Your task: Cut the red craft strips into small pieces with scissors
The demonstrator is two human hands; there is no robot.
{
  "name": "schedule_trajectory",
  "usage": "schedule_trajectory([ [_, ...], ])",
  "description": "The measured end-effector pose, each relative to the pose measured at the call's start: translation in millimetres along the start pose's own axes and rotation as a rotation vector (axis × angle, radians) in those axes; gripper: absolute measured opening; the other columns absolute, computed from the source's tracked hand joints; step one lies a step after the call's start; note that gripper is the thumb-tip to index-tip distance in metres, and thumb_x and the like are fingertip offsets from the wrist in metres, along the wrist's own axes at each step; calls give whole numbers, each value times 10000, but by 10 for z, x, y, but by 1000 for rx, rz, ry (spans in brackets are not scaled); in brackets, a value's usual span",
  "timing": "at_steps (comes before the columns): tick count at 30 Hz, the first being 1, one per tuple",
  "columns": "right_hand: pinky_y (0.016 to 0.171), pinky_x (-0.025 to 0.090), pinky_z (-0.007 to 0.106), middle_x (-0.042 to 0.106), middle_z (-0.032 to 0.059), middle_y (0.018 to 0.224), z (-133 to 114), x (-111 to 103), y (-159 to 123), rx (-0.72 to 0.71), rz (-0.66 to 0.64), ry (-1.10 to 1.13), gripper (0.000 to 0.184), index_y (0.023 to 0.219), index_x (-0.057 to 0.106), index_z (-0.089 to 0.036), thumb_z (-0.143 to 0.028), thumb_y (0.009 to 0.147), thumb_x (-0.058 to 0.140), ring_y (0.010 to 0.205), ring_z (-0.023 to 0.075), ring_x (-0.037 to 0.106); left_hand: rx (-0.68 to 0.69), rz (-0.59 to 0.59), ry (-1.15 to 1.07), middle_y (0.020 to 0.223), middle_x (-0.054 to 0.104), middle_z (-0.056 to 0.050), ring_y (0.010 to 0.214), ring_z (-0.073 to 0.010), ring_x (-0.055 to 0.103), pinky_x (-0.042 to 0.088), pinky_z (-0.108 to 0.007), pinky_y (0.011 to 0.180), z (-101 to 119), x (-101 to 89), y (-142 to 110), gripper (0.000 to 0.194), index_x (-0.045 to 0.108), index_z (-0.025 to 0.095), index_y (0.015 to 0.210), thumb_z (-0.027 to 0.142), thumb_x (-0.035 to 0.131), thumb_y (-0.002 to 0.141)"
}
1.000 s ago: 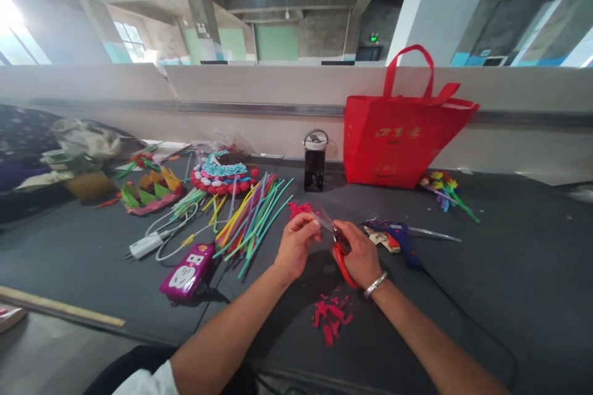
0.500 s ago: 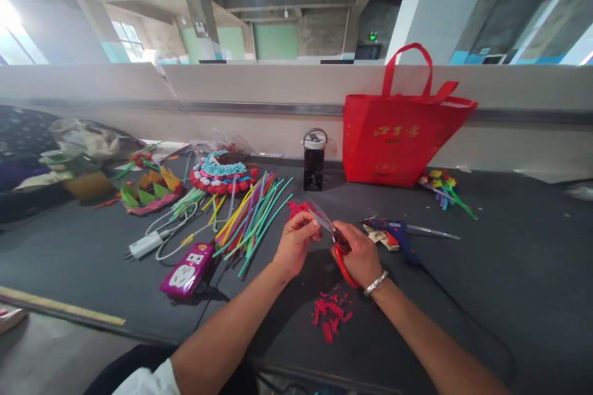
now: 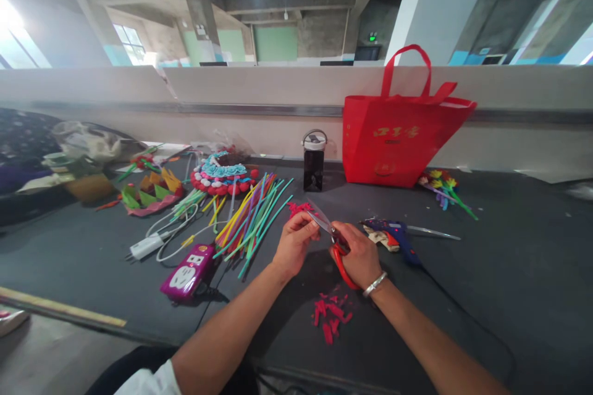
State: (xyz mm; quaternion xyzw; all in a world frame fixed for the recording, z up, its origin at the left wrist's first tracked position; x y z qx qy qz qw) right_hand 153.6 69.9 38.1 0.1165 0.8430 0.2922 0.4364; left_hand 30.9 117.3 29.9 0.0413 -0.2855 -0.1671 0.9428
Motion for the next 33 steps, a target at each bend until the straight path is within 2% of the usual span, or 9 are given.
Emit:
schedule_trajectory([
  [13, 743, 539, 320, 700, 47, 965, -14, -10, -34, -39, 51, 2, 426, 1133, 590, -232, -106, 728, 560, 802, 197, 662, 9, 2, -9, 612, 531, 25, 579, -95, 471, 378, -249, 617, 6, -19, 3, 173, 630, 163, 712, 275, 762, 697],
  [20, 697, 538, 297, 706, 35, 911, -2, -50, -39, -21, 110, 77, 357, 1118, 591, -220, -146, 772, 547, 745, 180, 666, -13, 25, -17, 590, 515, 31, 549, -89, 461, 386, -249, 597, 5, -18, 5, 189, 624, 166, 739, 297, 752, 694],
  [25, 703, 536, 284, 692, 22, 904, 73, -190, -1, 64, 172, 240, 225, 1059, 586, -218, -235, 836, 556, 731, 155, 652, -129, -43, -94, 598, 514, 29, 506, -81, 435, 376, -247, 550, -123, 56, 8, 157, 591, 161, 720, 245, 716, 679],
  [29, 718, 539, 293, 661, 32, 950, 58, -251, -2, 68, 182, 347, 256, 1085, 577, -224, -250, 831, 580, 765, 153, 637, -253, -114, -110, 600, 495, 27, 502, -81, 434, 371, -240, 533, -288, 124, -37, 134, 569, 161, 701, 226, 683, 673],
  [33, 738, 546, 295, 635, 15, 912, 52, -249, -33, 107, 188, 450, 300, 1122, 553, -235, -260, 828, 605, 775, 150, 640, -315, -157, -78, 599, 466, 29, 510, -84, 431, 364, -234, 527, -390, 146, -71, 131, 557, 161, 692, 244, 658, 694],
])
Point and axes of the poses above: each hand's wrist, its own y-axis towards the middle knuckle, its own x-axis out of the palm, z = x × y, the point moved 10 cm from there along y, towards the middle knuckle
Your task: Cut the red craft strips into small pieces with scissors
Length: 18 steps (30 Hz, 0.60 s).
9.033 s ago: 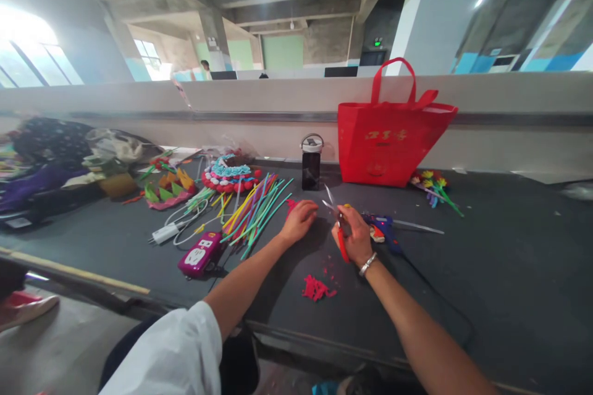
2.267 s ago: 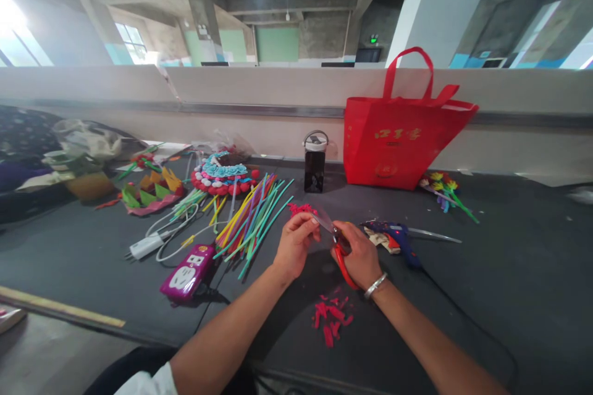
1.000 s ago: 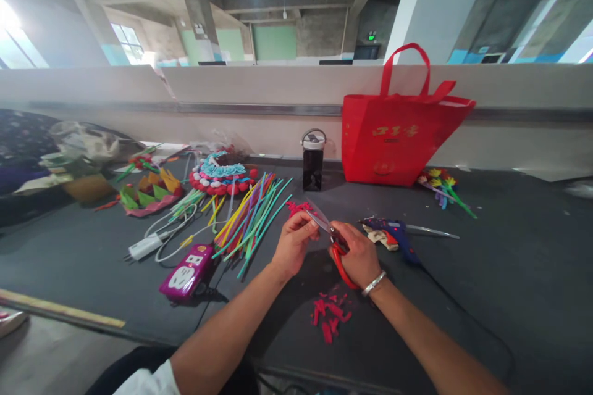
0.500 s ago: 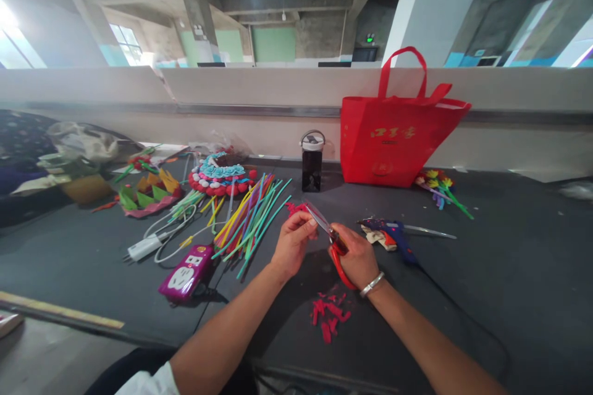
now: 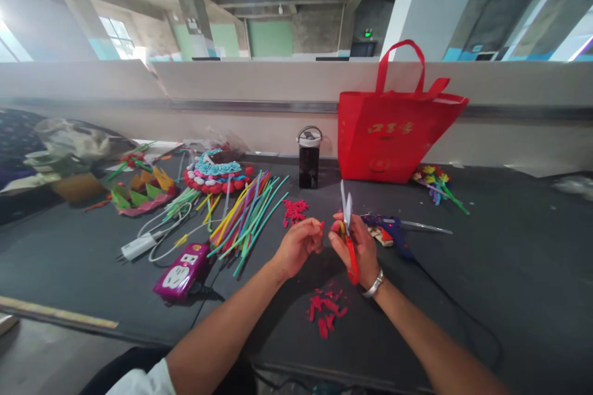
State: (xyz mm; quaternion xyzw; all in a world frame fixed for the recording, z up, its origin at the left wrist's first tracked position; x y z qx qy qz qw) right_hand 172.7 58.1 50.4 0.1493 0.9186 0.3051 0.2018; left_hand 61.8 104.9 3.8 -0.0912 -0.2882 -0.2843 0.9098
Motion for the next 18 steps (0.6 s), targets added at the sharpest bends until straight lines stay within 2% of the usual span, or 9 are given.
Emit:
schedule_trajectory([
  [5, 752, 560, 301, 643, 20, 928, 51, 14, -7, 48, 2, 94, 324, 1148, 532, -242, -257, 834, 614, 812, 158, 654, -79, -37, 81, 565, 441, 27, 503, -90, 420, 354, -238, 524, -112, 12, -2, 130, 551, 160, 664, 251, 634, 704],
  [11, 728, 551, 285, 640, 21, 933, -41, 27, 10, -29, -28, 4, 252, 1094, 565, -237, -234, 842, 584, 782, 149, 645, -116, -38, 173, 555, 423, 33, 494, -89, 383, 315, -239, 513, -187, 28, -8, 98, 570, 157, 669, 236, 605, 714],
  [13, 740, 546, 286, 639, 27, 955, -55, 20, 11, -29, -23, -13, 242, 1088, 566, -235, -230, 845, 573, 789, 149, 643, -39, 9, 277, 570, 455, 25, 507, -91, 393, 315, -238, 526, -101, -1, 1, 88, 595, 154, 689, 236, 606, 722],
  [16, 745, 542, 285, 634, 33, 991, -31, 0, 14, -6, 2, -8, 249, 1090, 561, -231, -226, 841, 573, 804, 149, 640, 155, 98, 470, 670, 561, -4, 599, -110, 473, 346, -235, 581, 140, -32, -11, 87, 637, 160, 746, 246, 634, 731],
  [18, 747, 541, 285, 631, 35, 1005, -7, 4, 15, 1, 5, 2, 256, 1094, 559, -231, -222, 839, 575, 806, 147, 638, 250, 110, 591, 725, 602, -18, 655, -126, 510, 365, -239, 616, 261, -6, -31, 98, 650, 165, 764, 258, 655, 733],
])
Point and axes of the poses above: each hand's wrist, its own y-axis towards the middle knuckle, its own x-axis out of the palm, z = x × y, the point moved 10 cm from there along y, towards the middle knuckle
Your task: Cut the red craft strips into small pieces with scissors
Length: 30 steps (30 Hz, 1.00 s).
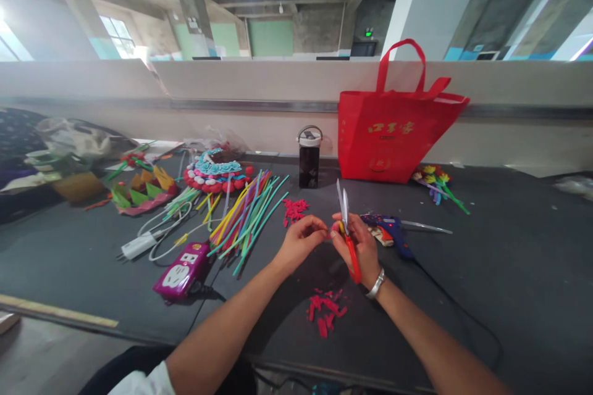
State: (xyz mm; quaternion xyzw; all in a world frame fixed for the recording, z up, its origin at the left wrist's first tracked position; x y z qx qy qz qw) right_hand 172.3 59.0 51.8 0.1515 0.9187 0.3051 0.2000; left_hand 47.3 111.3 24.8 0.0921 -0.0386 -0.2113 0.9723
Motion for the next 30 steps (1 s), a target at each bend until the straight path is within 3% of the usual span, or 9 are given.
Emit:
schedule_trajectory([
  [5, 770, 537, 297, 632, 36, 1019, 48, 4, -6, 4, 11, 4, 270, 1103, 562, -232, -212, 834, 585, 833, 153, 639, 104, -23, 273, 662, 599, -7, 597, -113, 484, 358, -237, 585, 97, 4, 4, 77, 655, 151, 726, 228, 647, 729],
  [10, 739, 529, 286, 631, 23, 963, 74, 16, -21, 25, 22, 41, 273, 1099, 561, -230, -211, 828, 594, 799, 147, 630, 64, -35, 309, 636, 586, 10, 581, -98, 480, 349, -221, 565, 7, 15, 9, 47, 655, 142, 711, 184, 642, 695],
  [16, 692, 505, 269, 617, -5, 861, 98, -101, -12, 49, 126, -59, 251, 1069, 571, -225, -204, 819, 579, 702, 133, 608, -94, 36, -113, 620, 568, 23, 548, -74, 456, 341, -212, 551, -109, -33, -2, 125, 637, 139, 704, 247, 699, 693],
  [21, 706, 510, 272, 660, 5, 898, 110, 73, -21, 26, -16, -151, 299, 1094, 569, -215, -172, 799, 540, 732, 148, 631, -43, 141, -469, 599, 556, 37, 546, -79, 493, 397, -225, 595, -20, -133, -4, 141, 644, 160, 772, 233, 738, 697],
  [30, 776, 525, 326, 654, 68, 1053, 125, 303, -67, -46, -155, -328, 476, 1164, 562, -209, -103, 701, 531, 906, 210, 635, 0, 200, -604, 689, 624, 11, 614, -97, 569, 448, -224, 609, -12, -177, -23, 145, 629, 165, 786, 214, 745, 715],
])
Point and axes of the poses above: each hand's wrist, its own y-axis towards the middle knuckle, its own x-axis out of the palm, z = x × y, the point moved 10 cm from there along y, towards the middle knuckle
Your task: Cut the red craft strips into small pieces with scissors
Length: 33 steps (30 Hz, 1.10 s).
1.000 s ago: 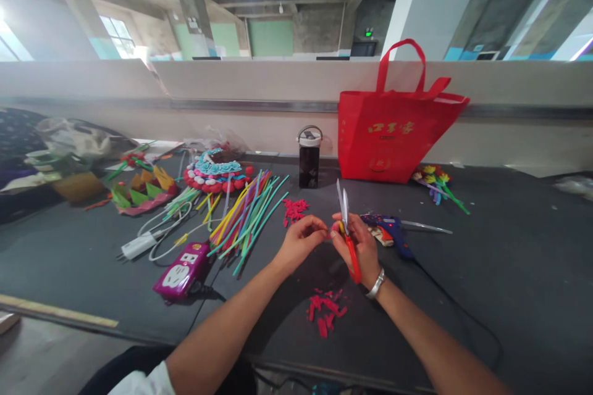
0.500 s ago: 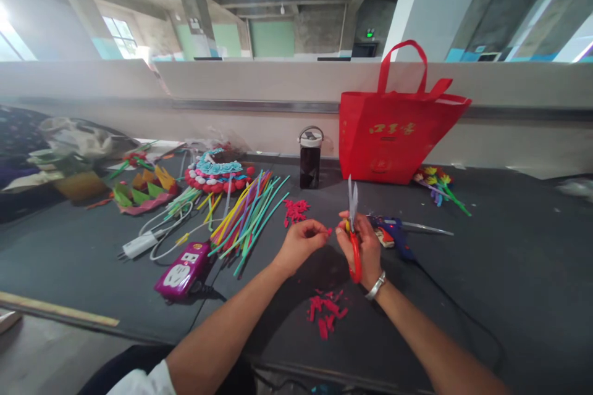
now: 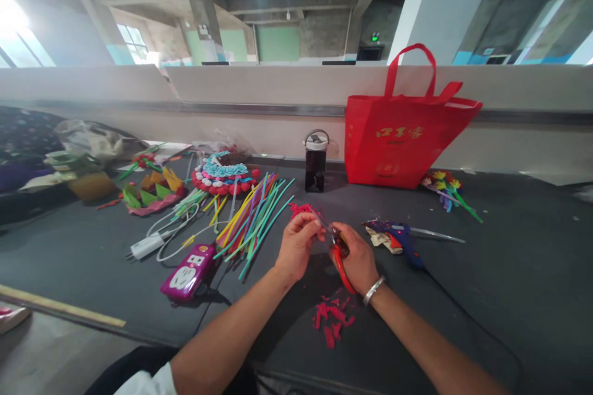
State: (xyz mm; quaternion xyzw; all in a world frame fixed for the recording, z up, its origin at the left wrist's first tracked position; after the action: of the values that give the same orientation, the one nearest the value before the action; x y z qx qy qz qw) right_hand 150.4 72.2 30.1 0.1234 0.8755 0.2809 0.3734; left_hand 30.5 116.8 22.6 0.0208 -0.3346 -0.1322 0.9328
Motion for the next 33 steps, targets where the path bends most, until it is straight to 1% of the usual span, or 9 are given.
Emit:
schedule_trajectory([
  [5, 785, 526, 326, 657, 53, 1029, -8, 2, -9, 8, -12, -18, 473, 1153, 571, -224, -98, 698, 539, 886, 204, 640, 9, 7, 12, 693, 615, 16, 609, -91, 559, 448, -219, 604, 11, -10, -2, 145, 633, 163, 774, 214, 751, 706],
  [12, 789, 528, 323, 669, 52, 1064, 1, -5, -13, 0, -7, -27, 461, 1151, 577, -233, -98, 712, 535, 893, 203, 653, 19, -9, 103, 680, 643, -7, 613, -98, 565, 447, -223, 610, 49, 14, 3, 131, 669, 149, 760, 221, 760, 700],
  [15, 797, 527, 328, 677, 52, 1040, -2, -14, -17, 3, -9, -32, 466, 1156, 577, -228, -90, 713, 536, 881, 204, 655, 23, -1, 97, 672, 648, -8, 612, -101, 568, 448, -226, 609, 48, 5, 1, 126, 675, 151, 761, 220, 761, 699],
  [20, 759, 534, 309, 689, 42, 993, -31, -43, -26, -15, 19, -34, 464, 1152, 584, -223, -80, 714, 529, 820, 190, 662, 10, 10, 97, 656, 652, -7, 590, -96, 562, 440, -222, 600, 38, -8, 0, 129, 674, 151, 751, 224, 763, 694],
  [24, 774, 541, 318, 693, 50, 1013, -49, -54, -38, -45, 43, -49, 456, 1143, 588, -225, -78, 717, 521, 883, 202, 669, 14, 13, 100, 651, 650, -7, 588, -95, 559, 436, -222, 598, 51, -7, 1, 131, 676, 149, 746, 228, 764, 691],
  [29, 800, 542, 337, 694, 55, 1004, -37, -61, -49, -46, 58, -32, 457, 1160, 580, -220, -83, 728, 525, 873, 203, 670, 18, 3, 115, 666, 659, -13, 597, -101, 564, 438, -229, 603, 57, -3, 3, 140, 679, 150, 754, 238, 767, 689],
  [33, 822, 536, 353, 680, 57, 1050, -27, -46, -41, -29, 28, -66, 468, 1163, 576, -236, -89, 721, 538, 909, 214, 660, 29, -4, 111, 663, 653, -5, 598, -100, 561, 439, -232, 613, 45, -6, 0, 130, 678, 155, 757, 237, 761, 700],
])
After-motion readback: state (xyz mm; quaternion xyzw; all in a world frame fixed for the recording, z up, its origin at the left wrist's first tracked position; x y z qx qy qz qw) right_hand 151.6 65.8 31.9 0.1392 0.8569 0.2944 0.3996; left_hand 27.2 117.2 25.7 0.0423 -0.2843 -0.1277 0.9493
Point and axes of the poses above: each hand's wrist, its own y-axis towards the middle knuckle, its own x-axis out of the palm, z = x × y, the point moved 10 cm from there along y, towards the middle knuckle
